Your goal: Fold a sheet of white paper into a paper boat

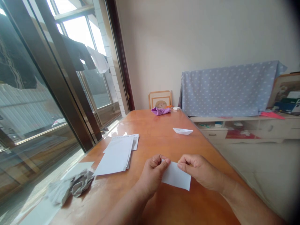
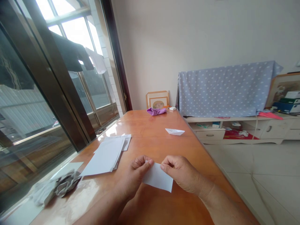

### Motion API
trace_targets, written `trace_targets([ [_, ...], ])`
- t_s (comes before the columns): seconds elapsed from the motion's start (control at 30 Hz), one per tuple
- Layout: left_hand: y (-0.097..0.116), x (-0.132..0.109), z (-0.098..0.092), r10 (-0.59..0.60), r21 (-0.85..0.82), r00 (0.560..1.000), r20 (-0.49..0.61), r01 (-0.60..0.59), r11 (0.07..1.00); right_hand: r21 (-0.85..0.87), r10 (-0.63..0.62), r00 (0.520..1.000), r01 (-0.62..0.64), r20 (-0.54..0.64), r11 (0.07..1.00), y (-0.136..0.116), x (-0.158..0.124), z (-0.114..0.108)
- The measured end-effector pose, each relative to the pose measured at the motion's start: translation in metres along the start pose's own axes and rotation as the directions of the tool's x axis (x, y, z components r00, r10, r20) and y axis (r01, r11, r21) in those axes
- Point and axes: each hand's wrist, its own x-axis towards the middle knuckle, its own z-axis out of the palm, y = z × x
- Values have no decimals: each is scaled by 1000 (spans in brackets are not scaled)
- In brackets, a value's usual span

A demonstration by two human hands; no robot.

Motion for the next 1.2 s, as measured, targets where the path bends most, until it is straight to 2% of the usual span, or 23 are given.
trace_targets([
  [0.27,12,0,-12,19,13,998,-67,-18,1000,-34,9,1000,-8,15,999,0,-1,-21],
  [0.37,14,2,-20,39,5,994,-106,-39,999,-85,12,997,-18,-72,996,0,-1,-30],
  [0.47,15,4,-25,39,12,992,-124,-38,999,-87,-8,985,-7,-173,996,-4,-1,-29],
  [0.53,12,2,-21,21,18,994,-104,-19,1000,-36,-27,988,22,-152,999,-7,-1,-20],
  [0.63,6,-2,-10,-9,8,999,-53,10,1000,53,-32,999,33,-28,998,-8,-1,-1],
  [0.73,1,-5,0,-30,-6,999,-19,30,1000,-32,1,1000,-1,-5,999,-4,-2,10],
  [0.83,-1,-4,1,-44,9,999,-2,44,999,-88,1,1000,-3,-22,996,0,-2,9],
  [1.1,11,-4,-5,-44,27,988,147,40,999,-22,5,999,-5,34,1000,-1,-4,0],
  [1.2,13,-3,-10,-23,45,993,115,18,999,-15,17,999,-16,40,1000,0,-5,-2],
])
